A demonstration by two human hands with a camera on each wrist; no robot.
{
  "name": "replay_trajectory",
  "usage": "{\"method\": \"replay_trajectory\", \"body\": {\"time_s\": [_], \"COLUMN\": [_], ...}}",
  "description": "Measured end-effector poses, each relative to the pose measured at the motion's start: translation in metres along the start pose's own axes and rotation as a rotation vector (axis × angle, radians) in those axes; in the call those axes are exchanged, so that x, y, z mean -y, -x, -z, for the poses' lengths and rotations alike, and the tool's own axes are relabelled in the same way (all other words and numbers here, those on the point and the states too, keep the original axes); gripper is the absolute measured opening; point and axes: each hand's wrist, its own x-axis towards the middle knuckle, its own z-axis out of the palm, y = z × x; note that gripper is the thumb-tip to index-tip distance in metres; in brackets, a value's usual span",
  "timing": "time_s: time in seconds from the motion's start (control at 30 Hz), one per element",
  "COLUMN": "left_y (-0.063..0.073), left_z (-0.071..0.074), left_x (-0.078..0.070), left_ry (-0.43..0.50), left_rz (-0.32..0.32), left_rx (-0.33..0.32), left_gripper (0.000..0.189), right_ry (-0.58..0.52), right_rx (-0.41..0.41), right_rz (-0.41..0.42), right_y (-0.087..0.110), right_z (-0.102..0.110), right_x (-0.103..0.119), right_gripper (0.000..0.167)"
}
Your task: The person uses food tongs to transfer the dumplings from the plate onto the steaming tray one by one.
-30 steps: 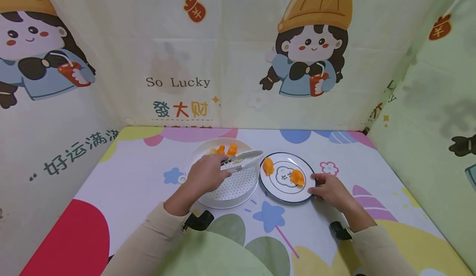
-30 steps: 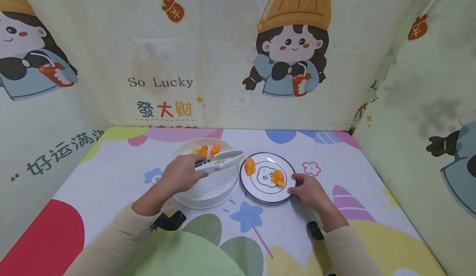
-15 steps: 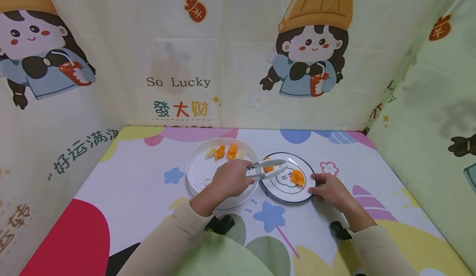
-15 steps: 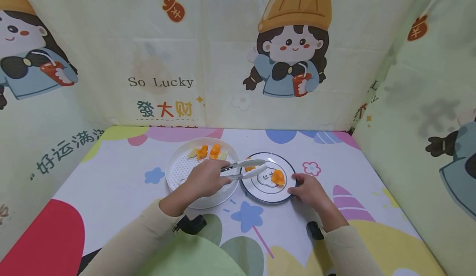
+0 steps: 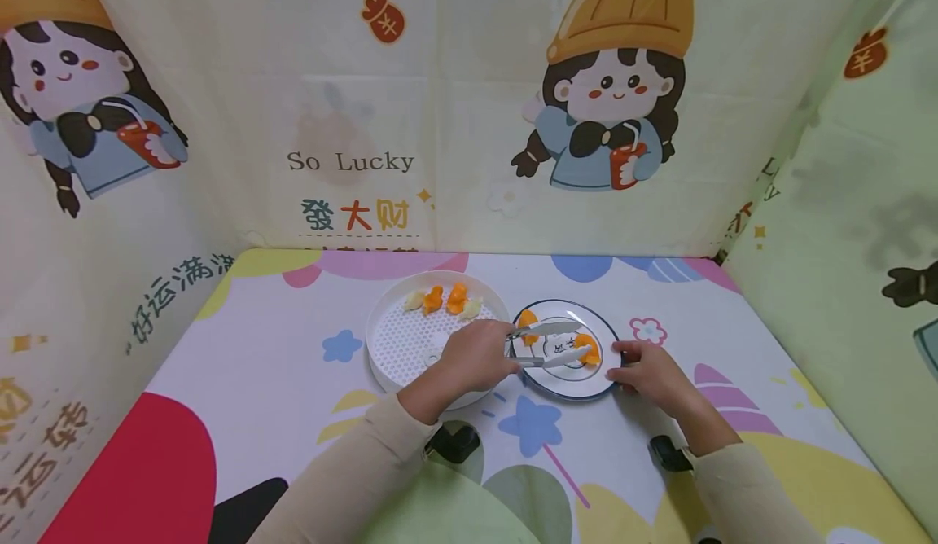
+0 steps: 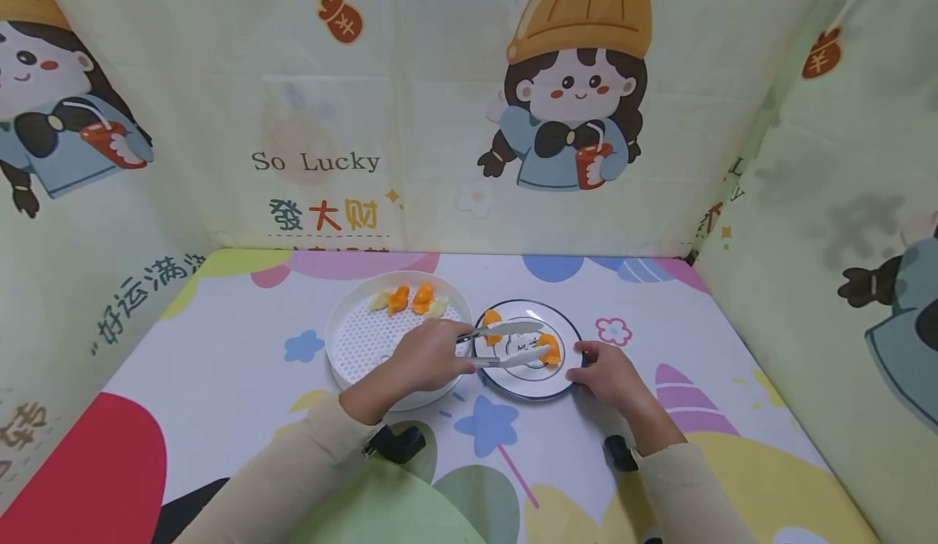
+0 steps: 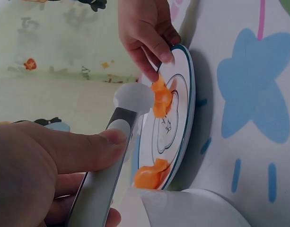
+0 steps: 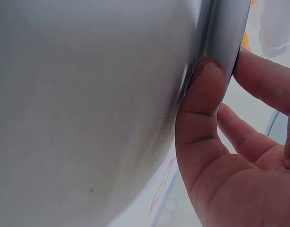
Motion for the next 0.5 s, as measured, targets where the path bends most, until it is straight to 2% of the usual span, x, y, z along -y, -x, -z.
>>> {"method": "replay_trajectory", "body": {"time_s": [0.27, 0.5], "left_y": [-0.0063, -0.0095], "left_z": [-0.0067, -0.0096], "left_x": [-0.0018, -0.0042], "left_ry": [-0.004, 0.008], "left_rz": [-0.001, -0.008], "left_rx": [0.02, 0.034], "left_gripper": [0.06, 0.058], "right_ry": [0.007, 0.011], "right_rx": [0.006, 0.002], "right_rz": [0.004, 0.003], "right_y": [0.0, -0.001], "right_z": [0.0006, 0.0], "right_x": [-0.0011, -0.0014], "right_gripper": [0.056, 0.056]}}
